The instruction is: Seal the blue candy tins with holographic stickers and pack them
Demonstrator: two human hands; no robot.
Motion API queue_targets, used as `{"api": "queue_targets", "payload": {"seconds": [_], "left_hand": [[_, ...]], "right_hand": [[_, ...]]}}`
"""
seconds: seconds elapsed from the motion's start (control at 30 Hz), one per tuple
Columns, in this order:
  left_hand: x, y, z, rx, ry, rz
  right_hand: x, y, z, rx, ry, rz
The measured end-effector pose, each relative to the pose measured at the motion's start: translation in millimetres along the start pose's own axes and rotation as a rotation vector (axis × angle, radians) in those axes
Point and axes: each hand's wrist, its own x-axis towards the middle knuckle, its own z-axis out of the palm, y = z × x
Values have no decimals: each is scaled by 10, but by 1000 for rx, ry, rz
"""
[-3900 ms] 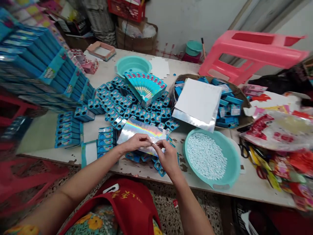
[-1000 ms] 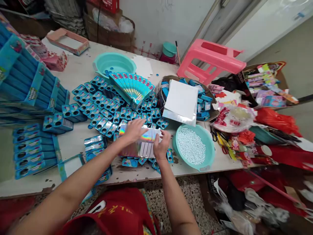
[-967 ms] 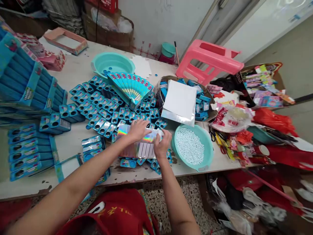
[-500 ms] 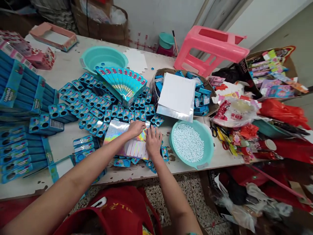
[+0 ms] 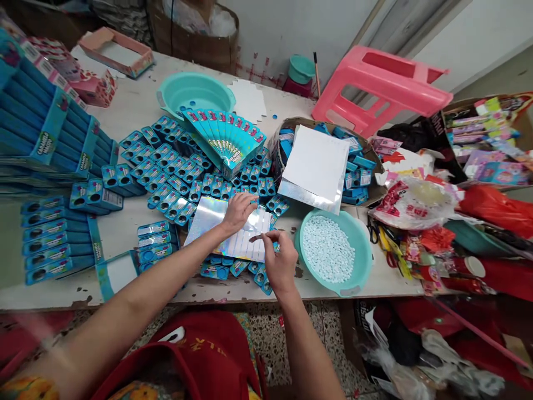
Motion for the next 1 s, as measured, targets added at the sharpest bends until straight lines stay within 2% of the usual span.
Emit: {"api": "queue_targets", "payload": {"seconds": [0.1,0.17,0.23,0.33,0.43,0.5,0.6,0.7,0.87,0.93,1.0], "left_hand": [[-451,170,-280,-411,-122,-49],[-818,223,-436,-563,-193,-190],[-1181,189,-587,-623,-167,-371],[-1685,-14,-883,-605,-64,-556],[-2108,-311,-1253,-530,43,-626],[-2300,-515,-1473,-447,93,-639],[-2422,-781,-1677,-240,85,-618],[-2422,-987,-1730,-91,58,-591],[-2410,-1265,-1622,-168,57,-587],[-2422,-1302,-1559,-241,113,-622],[-2452,-1251,-1507,-263,179,-699]], "right_hand": [[-29,-201,16,124,-39,98],[-101,-306,136,219,-85,155],[-221,-415,339,339,-170,220],[-468,-614,753,474,-313,277],[-718,-827,1223,489,-393,212],[-840,-940,1528,481,-442,171],[-939,-1034,1911,414,-456,160],[-976,-1050,2150,293,-419,138],[-1005,-1000,2301,171,-379,54],[-1012,-978,2305,156,-363,46],[-1026,-963,2278,138,-357,31]]}}
